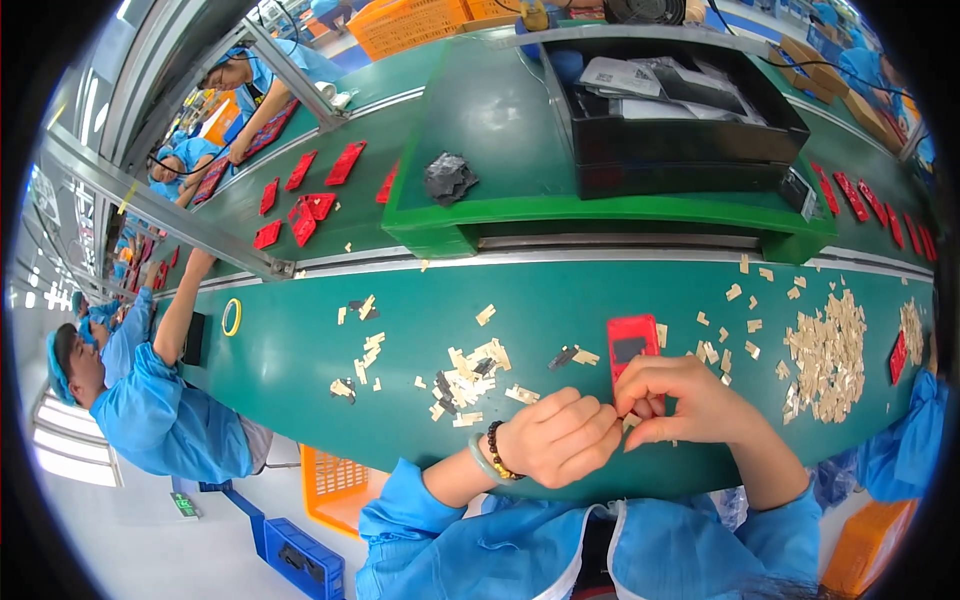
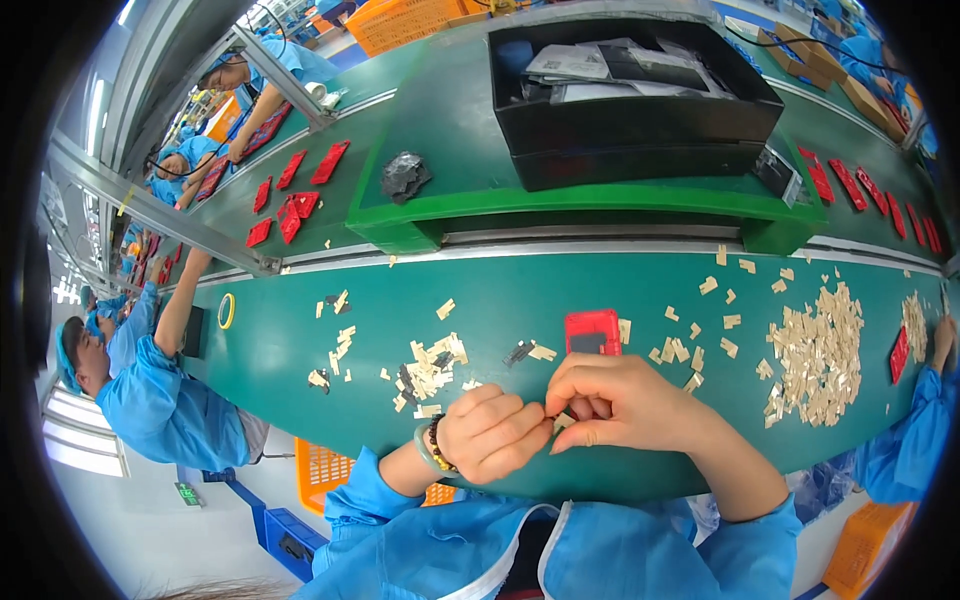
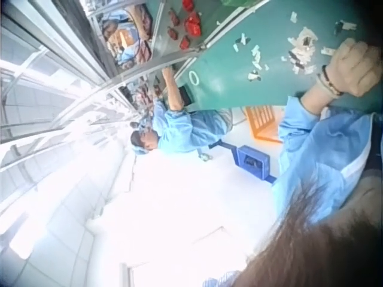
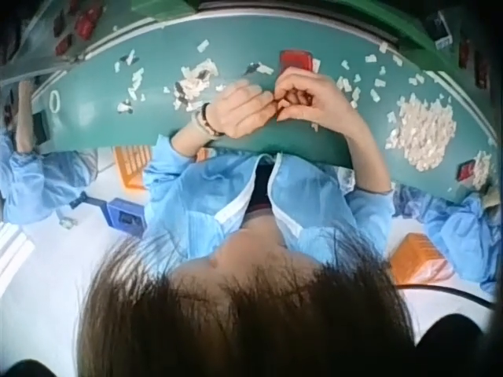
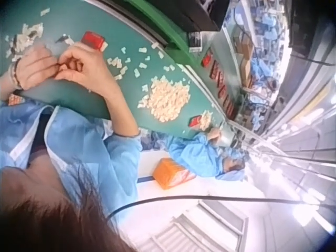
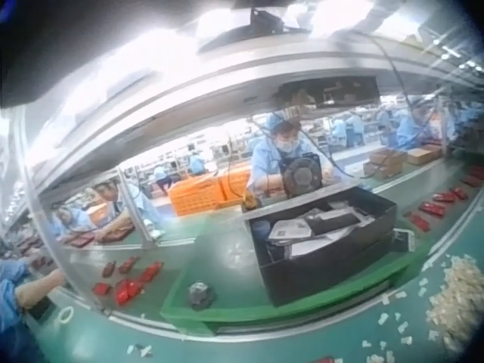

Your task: The person assembles small metal components into a red plastic housing by hand on a factory assembly line.

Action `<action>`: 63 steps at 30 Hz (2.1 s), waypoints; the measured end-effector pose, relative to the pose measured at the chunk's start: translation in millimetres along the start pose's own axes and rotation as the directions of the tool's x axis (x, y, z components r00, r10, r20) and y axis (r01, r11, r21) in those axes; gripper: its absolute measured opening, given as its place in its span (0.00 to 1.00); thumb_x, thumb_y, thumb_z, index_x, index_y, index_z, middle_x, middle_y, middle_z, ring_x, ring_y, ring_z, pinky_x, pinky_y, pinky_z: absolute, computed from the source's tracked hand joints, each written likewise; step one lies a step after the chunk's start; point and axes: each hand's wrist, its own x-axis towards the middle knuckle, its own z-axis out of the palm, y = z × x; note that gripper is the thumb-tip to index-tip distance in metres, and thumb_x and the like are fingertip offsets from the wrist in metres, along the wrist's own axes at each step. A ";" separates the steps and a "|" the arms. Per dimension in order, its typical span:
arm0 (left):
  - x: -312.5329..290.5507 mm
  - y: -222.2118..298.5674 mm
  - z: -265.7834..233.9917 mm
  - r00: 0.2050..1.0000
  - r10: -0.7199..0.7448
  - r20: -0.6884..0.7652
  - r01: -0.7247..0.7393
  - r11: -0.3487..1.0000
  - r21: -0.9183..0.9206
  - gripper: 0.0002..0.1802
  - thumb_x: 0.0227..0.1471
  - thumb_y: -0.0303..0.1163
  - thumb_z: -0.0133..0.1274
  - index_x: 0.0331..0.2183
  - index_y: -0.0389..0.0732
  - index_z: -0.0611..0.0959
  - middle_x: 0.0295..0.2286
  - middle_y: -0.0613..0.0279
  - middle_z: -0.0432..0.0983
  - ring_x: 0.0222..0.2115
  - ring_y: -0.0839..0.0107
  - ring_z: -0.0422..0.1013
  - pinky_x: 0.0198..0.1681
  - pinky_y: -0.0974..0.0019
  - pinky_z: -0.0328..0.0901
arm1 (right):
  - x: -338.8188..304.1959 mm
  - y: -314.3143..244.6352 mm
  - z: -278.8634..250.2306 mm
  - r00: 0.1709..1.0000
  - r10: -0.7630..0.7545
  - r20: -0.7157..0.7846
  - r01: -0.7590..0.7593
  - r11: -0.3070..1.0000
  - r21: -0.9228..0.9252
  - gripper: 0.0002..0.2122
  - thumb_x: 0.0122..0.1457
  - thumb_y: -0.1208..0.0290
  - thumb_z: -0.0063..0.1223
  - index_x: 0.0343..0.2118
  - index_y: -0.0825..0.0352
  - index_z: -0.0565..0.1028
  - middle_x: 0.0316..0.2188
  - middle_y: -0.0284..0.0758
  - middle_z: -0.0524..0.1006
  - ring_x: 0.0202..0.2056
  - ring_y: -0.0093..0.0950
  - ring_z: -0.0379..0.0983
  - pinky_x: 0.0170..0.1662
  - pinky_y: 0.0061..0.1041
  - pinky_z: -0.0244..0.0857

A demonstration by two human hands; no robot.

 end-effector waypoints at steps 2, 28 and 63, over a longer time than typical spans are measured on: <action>3.0 -3.5 -4.3 1.000 0.017 -0.005 -0.017 1.000 0.014 0.12 0.37 0.25 0.61 0.30 0.35 0.81 0.30 0.57 0.78 0.27 0.67 0.70 0.30 0.66 0.65 | 2.6 -1.0 -4.8 0.999 -0.036 -0.002 0.036 0.999 0.019 0.10 0.50 0.72 0.66 0.31 0.66 0.75 0.30 0.28 0.73 0.24 0.16 0.67 0.26 0.16 0.60; 18.1 17.8 26.9 0.784 -0.452 0.426 0.589 0.759 -0.278 0.19 0.44 0.14 0.51 0.41 0.36 0.72 0.29 0.55 0.76 0.29 0.55 0.70 0.33 0.57 0.65 | -54.6 23.9 23.4 0.891 -0.303 -0.340 -0.179 0.453 -0.873 0.16 0.44 0.74 0.60 0.39 0.64 0.76 0.43 0.35 0.73 0.44 0.33 0.71 0.45 0.35 0.64; -22.6 10.3 84.9 0.764 -0.462 0.451 0.470 0.877 0.102 0.24 0.47 0.33 0.59 0.44 0.29 0.76 0.49 0.42 0.68 0.52 0.49 0.65 0.54 0.54 0.64 | 31.4 104.3 -14.0 0.713 0.264 -0.650 -0.365 0.931 -0.023 0.05 0.58 0.77 0.58 0.28 0.73 0.76 0.18 0.29 0.76 0.18 0.13 0.66 0.21 0.15 0.59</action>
